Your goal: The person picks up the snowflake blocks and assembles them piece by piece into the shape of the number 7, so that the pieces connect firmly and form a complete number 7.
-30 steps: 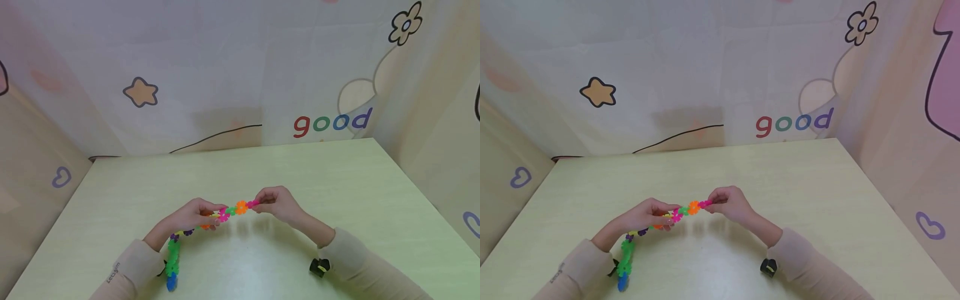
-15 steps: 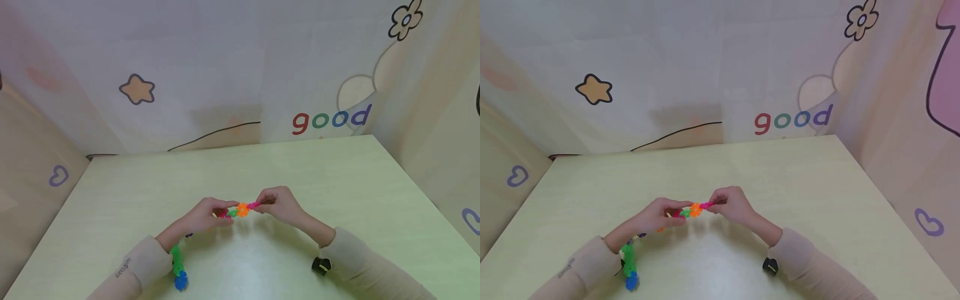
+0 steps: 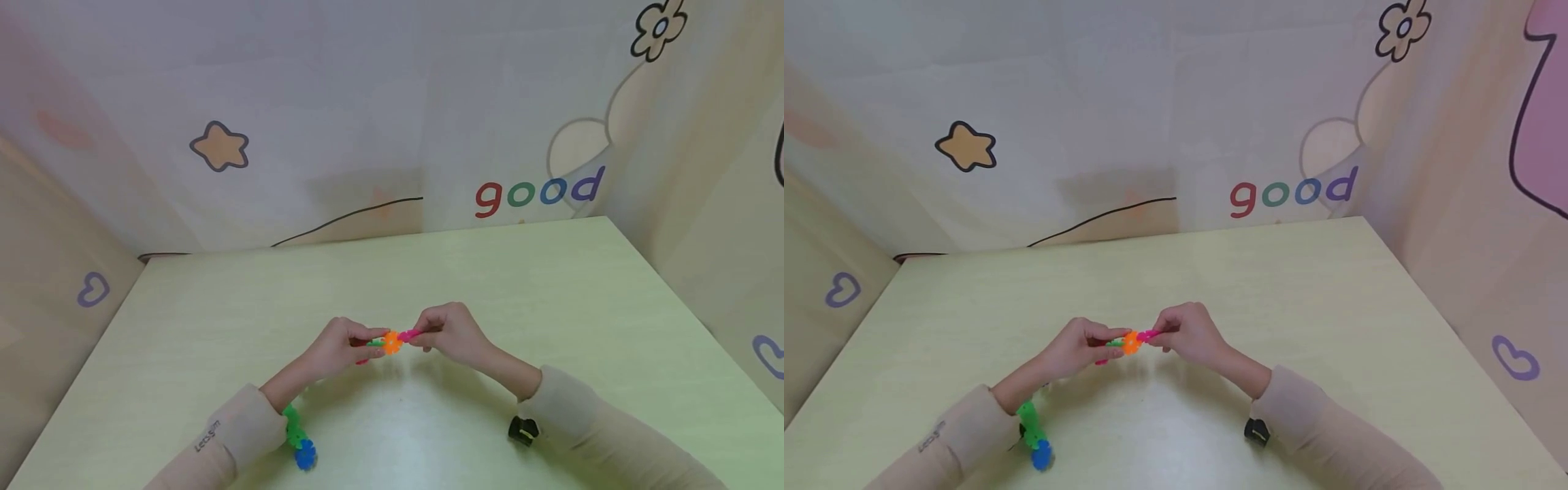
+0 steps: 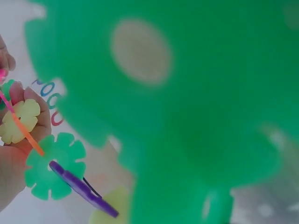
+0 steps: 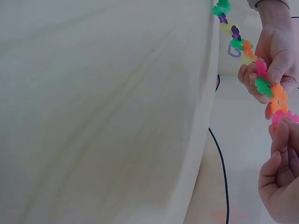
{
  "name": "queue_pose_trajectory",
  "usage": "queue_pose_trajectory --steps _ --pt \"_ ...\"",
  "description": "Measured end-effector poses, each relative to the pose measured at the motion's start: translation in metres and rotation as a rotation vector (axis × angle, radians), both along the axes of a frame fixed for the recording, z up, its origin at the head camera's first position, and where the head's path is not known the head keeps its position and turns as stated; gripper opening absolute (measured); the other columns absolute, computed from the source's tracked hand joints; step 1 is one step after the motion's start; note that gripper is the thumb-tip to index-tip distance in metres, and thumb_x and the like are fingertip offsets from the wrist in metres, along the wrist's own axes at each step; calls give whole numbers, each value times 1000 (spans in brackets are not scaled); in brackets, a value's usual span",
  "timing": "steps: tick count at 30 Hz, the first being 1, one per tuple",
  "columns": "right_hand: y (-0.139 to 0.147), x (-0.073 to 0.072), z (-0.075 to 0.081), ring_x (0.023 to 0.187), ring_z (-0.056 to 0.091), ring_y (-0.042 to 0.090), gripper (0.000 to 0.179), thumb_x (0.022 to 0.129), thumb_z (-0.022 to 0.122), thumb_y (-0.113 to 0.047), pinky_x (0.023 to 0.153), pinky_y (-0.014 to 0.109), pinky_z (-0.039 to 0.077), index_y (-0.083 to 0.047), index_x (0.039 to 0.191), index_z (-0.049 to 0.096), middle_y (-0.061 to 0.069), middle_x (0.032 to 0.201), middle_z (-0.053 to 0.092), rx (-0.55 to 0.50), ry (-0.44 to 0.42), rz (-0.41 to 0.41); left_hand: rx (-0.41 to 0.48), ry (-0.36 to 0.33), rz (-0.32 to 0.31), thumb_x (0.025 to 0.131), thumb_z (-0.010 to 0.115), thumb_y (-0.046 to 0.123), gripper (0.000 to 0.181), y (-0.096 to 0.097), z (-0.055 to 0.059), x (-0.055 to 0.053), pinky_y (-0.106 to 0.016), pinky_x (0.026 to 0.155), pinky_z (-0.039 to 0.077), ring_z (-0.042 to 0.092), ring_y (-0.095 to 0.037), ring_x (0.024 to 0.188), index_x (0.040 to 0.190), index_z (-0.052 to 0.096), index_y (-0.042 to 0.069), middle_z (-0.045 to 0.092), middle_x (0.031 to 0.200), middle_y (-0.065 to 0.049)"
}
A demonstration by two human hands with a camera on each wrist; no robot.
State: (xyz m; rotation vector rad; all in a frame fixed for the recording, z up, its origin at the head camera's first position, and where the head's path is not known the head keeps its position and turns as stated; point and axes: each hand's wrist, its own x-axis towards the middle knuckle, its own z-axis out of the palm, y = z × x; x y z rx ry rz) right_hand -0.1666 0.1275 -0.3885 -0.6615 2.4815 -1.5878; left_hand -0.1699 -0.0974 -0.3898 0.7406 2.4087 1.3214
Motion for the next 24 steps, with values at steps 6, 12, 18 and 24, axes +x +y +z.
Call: queue_pose_trajectory --steps 6,12,18,24 --pt "-5 -2 0 55 59 27 6 76 72 -5 48 27 47 -3 72 69 6 70 66 18 20 38 0 -1 -15 79 70 9 37 -2 1 0 -18 42 29 36 -11 45 114 62 0 59 60 -12" --pt "-5 -3 5 59 60 22 5 75 73 -6 52 28 48 -4 73 69 4 69 66 53 -1 16 -23 19 1 79 71 14 38 -5 2 0 -20 45 38 47 -14 51 114 63 2 62 65 -3" --pt "2 -5 6 65 63 29 4 76 72 -5 61 37 51 -2 75 69 8 73 67 37 -50 7 -55 44 -29 79 71 15 44 -14 5 -2 -23 62 51 59 -13 67 117 59 -4 63 76 0" --pt "11 -7 6 65 63 28 5 77 72 -6 62 39 50 -2 77 69 6 74 68 46 -55 -13 -44 25 -47 82 69 15 36 -32 3 -4 -24 72 52 61 -16 82 112 62 -3 65 94 -9"
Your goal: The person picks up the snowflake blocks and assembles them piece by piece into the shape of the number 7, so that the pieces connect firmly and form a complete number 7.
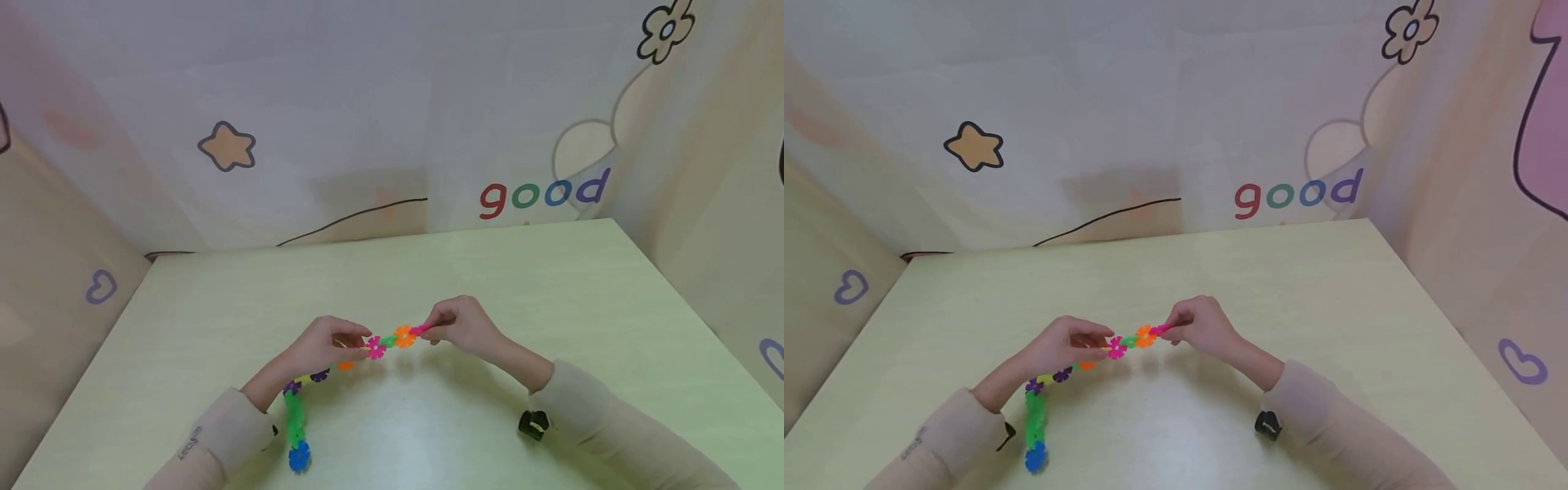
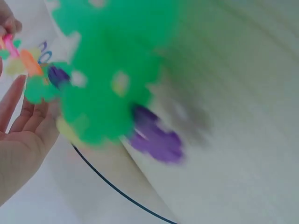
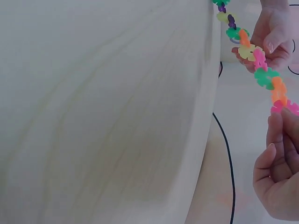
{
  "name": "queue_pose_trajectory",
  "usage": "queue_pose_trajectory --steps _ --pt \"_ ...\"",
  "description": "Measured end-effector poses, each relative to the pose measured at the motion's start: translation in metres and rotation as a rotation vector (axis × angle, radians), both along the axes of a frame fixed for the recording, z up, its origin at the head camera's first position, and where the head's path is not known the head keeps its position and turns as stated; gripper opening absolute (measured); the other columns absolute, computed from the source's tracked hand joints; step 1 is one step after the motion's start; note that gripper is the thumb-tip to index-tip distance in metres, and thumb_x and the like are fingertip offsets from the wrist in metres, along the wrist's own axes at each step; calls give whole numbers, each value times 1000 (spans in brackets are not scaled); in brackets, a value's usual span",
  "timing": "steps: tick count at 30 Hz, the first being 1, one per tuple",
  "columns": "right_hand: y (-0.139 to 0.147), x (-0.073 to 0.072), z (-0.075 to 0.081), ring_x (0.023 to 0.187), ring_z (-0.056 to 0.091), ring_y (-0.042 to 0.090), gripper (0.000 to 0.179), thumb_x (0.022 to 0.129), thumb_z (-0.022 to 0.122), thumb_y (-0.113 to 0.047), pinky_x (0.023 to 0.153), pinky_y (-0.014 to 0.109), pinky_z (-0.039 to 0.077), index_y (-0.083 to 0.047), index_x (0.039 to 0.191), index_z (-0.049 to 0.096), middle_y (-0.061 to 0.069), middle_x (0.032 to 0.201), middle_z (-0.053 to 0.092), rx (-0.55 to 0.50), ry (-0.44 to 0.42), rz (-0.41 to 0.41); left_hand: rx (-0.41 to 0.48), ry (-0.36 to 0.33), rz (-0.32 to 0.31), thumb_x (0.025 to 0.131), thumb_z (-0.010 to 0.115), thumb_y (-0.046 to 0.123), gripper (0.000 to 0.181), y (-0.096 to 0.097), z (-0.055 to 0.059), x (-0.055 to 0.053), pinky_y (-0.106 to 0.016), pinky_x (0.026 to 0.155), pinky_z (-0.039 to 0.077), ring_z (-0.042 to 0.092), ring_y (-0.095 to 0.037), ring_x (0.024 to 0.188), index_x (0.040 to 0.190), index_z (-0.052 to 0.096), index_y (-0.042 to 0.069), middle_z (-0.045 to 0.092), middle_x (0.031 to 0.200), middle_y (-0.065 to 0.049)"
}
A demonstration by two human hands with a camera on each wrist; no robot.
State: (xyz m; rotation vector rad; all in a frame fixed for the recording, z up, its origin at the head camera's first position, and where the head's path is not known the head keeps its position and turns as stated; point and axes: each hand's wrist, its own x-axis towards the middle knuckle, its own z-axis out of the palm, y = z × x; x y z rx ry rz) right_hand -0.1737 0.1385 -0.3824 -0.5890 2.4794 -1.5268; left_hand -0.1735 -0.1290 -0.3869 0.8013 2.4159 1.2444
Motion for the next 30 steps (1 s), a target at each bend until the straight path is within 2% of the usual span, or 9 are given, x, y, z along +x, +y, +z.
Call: queue_pose_trajectory --steps 3,8,11,15,19,23,27,30 --pt "4 0 1 65 63 28 5 77 72 -7 62 38 50 -2 77 69 5 74 67 12 -6 -6 6 -25 40 83 67 13 34 -11 -3 0 -26 75 52 61 -19 86 112 62 -3 65 97 -10" --pt "10 -2 -1 66 63 27 6 77 72 -8 65 41 51 -2 78 69 5 75 67 43 -20 -32 -19 -83 214 85 65 15 31 -29 -4 2 -30 74 51 60 -19 87 111 63 -1 65 95 -5" --pt "13 -4 -1 67 63 26 6 77 72 -8 67 44 51 -3 78 69 3 75 67 60 -37 -56 -28 -77 266 85 65 16 29 -40 -6 2 -31 77 51 59 -19 88 109 64 0 65 96 -5" --pt "18 -5 1 66 63 23 5 77 72 -9 67 43 51 -4 78 69 3 75 67 84 -46 -82 -42 -71 276 84 66 21 35 -52 -10 2 -31 77 49 58 -19 84 111 62 -1 64 92 -5" --pt "23 -7 1 65 63 22 5 77 72 -8 68 42 51 -3 77 69 4 76 67 90 -54 -107 -105 -124 262 79 71 30 49 -58 -9 4 -31 73 50 58 -21 86 116 57 0 59 93 -6" --pt "27 -9 1 67 63 28 4 77 71 -5 69 44 51 -2 78 69 7 78 68 71 -60 -103 -194 -191 213 74 75 31 57 -59 -7 7 -33 70 50 57 -23 91 119 53 4 55 101 -8" --pt "29 -10 0 66 63 27 4 77 71 -5 69 43 51 -2 78 69 7 78 68 79 -53 -101 -261 -187 154 70 79 25 54 -56 -10 8 -32 70 49 55 -21 88 114 56 5 55 100 -6" --pt "31 -11 0 65 63 23 4 78 71 -6 68 41 51 -3 78 69 6 77 68 103 -41 -103 -265 -178 127 68 80 19 49 -53 -12 7 -31 70 49 54 -19 85 110 59 5 56 97 -5"
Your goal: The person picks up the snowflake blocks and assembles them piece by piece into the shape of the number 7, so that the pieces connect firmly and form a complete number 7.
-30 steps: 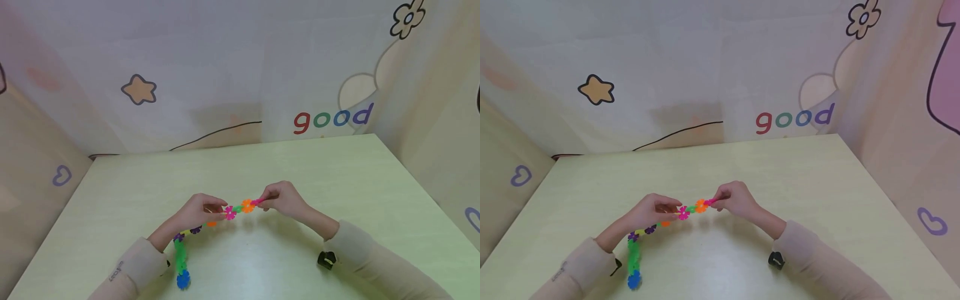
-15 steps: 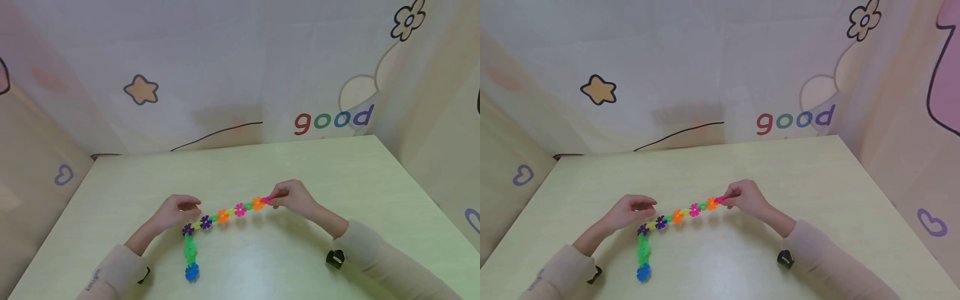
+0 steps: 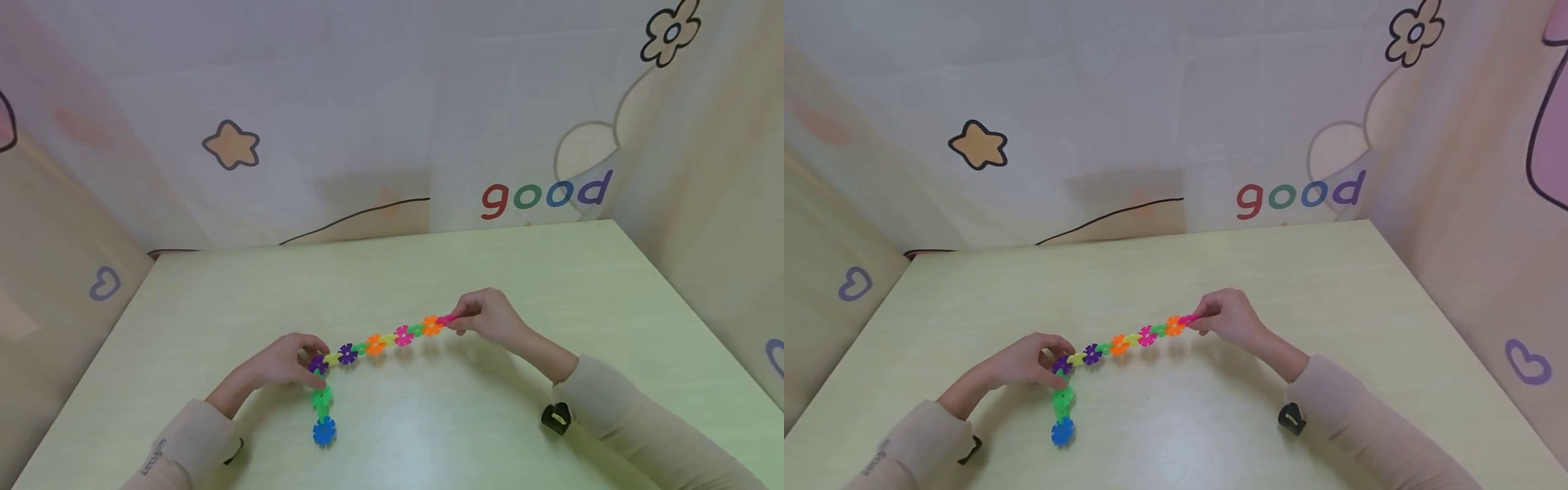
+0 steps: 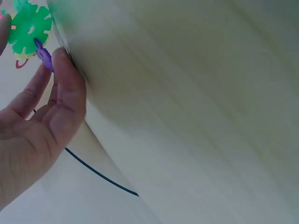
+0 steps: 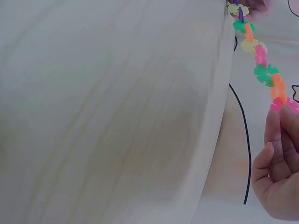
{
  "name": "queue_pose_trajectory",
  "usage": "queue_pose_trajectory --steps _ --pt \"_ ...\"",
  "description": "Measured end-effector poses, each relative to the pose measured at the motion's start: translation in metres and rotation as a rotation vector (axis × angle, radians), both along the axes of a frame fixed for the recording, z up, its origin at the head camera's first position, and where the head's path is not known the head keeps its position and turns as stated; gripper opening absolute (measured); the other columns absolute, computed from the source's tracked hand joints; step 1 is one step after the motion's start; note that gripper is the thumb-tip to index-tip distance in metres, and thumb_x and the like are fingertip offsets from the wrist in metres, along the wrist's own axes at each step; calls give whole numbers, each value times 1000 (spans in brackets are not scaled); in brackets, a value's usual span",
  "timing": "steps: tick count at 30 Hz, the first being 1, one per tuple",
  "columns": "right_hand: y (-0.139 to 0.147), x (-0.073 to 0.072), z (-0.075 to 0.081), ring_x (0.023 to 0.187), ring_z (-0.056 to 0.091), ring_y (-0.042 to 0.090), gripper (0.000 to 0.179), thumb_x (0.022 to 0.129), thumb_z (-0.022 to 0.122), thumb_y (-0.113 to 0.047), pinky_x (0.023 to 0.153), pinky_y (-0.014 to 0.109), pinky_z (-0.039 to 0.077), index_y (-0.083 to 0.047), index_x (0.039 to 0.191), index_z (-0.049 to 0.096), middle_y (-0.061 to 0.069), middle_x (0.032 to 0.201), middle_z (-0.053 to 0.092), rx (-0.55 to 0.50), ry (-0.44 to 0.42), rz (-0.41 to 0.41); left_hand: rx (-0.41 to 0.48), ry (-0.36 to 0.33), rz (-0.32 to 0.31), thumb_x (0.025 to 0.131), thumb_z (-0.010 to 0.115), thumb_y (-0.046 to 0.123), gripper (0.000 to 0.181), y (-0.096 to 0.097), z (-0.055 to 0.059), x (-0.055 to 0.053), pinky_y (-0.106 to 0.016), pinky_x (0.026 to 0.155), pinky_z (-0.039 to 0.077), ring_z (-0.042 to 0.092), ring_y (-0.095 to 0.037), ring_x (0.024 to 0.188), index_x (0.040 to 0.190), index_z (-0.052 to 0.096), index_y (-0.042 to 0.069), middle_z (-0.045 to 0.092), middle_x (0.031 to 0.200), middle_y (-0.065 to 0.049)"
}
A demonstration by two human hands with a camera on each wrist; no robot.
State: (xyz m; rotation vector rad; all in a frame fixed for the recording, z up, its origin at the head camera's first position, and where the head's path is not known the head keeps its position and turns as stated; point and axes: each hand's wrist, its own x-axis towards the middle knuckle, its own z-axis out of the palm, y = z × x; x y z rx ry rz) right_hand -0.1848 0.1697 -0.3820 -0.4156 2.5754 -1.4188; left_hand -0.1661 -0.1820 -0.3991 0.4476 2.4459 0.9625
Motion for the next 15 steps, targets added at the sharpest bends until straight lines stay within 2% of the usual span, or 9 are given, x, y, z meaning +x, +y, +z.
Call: queue_pose_trajectory --steps 4,8,12,15 --pt "6 -1 -1 65 62 19 4 78 71 -7 67 37 51 -4 77 68 4 76 67 41 7 -13 33 -2 3 69 80 14 47 5 -2 -6 -30 70 49 54 -19 84 110 60 3 56 99 -6" --pt "14 -2 -3 66 62 20 5 79 70 -7 66 34 50 -3 77 67 5 74 67 57 -19 -15 69 7 36 70 79 12 49 8 -4 -14 -30 73 50 55 -19 86 113 58 1 57 102 -8" --pt "22 -4 -8 65 63 24 7 78 71 -5 63 30 50 -1 76 66 7 71 66 57 -18 28 108 24 75 72 77 9 50 12 -3 -23 -30 75 50 56 -20 86 117 56 0 57 106 -11" --pt "27 -4 -12 61 60 22 7 78 70 -6 58 26 46 -2 74 65 6 67 64 99 -9 58 127 52 104 73 76 6 52 17 -1 -29 -32 77 50 56 -21 87 119 55 0 57 109 -13"
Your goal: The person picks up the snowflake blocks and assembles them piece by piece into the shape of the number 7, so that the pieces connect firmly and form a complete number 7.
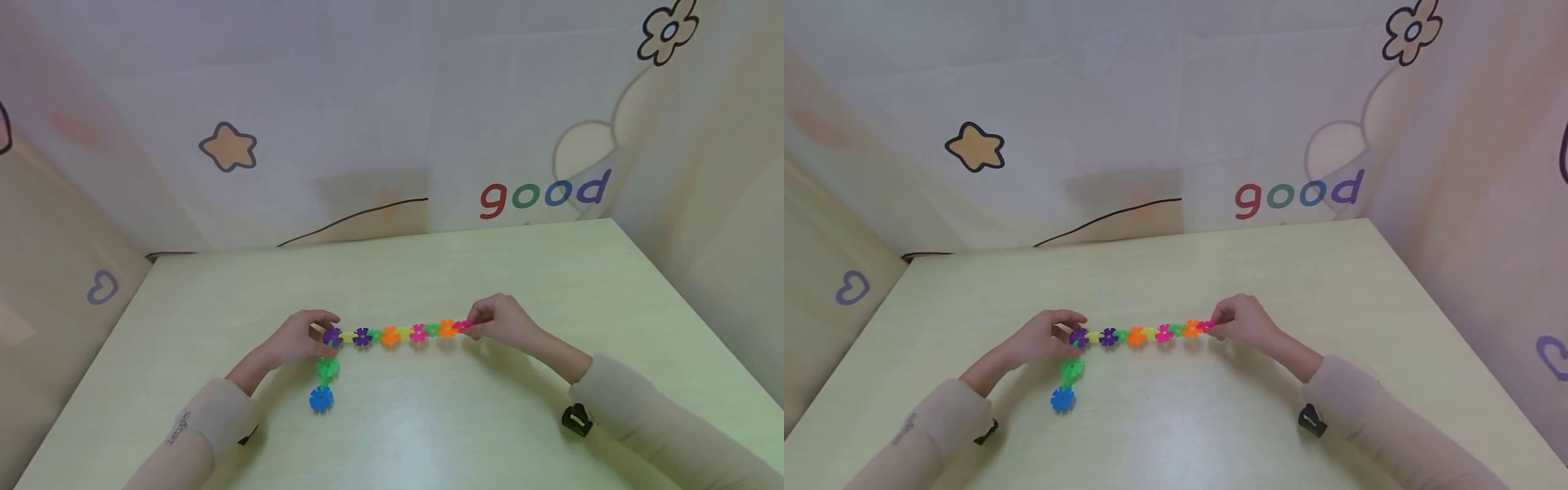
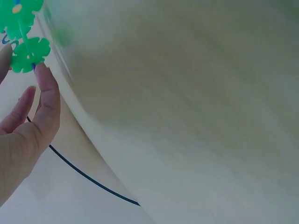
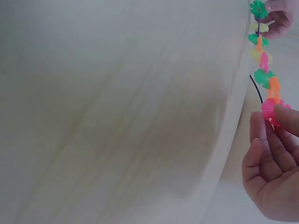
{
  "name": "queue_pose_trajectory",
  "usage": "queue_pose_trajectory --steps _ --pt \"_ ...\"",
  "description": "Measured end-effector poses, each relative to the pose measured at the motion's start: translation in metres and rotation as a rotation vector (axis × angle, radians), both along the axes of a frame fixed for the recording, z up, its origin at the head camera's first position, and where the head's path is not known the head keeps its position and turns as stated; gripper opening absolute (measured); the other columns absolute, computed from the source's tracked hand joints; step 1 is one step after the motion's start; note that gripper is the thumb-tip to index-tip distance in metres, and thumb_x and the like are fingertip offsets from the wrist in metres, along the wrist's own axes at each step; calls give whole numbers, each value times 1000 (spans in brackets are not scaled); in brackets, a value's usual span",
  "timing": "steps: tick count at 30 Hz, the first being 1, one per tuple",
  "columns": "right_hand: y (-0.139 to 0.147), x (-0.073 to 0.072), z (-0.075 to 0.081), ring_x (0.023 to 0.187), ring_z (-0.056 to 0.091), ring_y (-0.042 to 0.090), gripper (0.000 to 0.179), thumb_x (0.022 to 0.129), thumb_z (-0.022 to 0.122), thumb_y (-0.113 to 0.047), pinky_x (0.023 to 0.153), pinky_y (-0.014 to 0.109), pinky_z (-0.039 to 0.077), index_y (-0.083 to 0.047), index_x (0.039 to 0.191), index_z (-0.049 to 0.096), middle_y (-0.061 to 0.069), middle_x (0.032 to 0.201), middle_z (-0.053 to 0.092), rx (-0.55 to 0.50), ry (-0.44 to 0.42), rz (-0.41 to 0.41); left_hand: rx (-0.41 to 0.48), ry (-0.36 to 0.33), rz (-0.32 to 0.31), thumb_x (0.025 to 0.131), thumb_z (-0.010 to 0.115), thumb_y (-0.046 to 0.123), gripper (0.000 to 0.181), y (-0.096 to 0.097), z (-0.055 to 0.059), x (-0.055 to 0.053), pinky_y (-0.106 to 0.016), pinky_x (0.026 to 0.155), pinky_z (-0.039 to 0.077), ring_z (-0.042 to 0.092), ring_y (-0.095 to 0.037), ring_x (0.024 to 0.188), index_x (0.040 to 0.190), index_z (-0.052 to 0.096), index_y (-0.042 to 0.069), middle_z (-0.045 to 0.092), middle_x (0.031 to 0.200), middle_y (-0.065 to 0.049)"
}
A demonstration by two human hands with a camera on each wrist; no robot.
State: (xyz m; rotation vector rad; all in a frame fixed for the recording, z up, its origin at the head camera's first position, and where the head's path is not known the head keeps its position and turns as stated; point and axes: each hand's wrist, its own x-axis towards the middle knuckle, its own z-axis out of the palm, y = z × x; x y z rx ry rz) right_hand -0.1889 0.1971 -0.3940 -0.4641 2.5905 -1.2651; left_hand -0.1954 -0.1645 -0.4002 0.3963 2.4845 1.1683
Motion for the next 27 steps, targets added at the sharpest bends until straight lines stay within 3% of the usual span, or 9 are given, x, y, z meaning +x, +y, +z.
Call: queue_pose_trajectory --steps 5,10,20,27 --pt "6 5 -5 57 52 16 6 77 70 -5 54 25 43 -6 73 66 1 63 61 112 -1 56 24 40 34 74 73 2 54 11 3 -12 -36 82 49 57 -25 94 124 51 -1 56 113 -16" --pt "8 15 -7 60 46 12 10 75 72 -8 55 25 42 -9 70 64 -4 61 55 200 44 138 84 30 38 78 68 -1 53 17 0 -27 -39 88 47 55 -31 103 127 48 -3 55 116 -18" --pt "0 45 -3 59 45 8 17 73 73 -10 55 22 41 -15 66 59 -10 60 50 315 64 245 122 9 -25 81 61 -7 59 33 -7 -55 -38 88 47 54 -33 108 135 38 -2 55 119 -19" --pt "-8 61 -2 53 41 3 22 72 74 -10 51 20 38 -15 61 56 -12 54 46 300 76 311 136 -25 -84 82 58 -9 57 45 -8 -68 -37 91 45 53 -32 110 135 38 -1 55 120 -18"
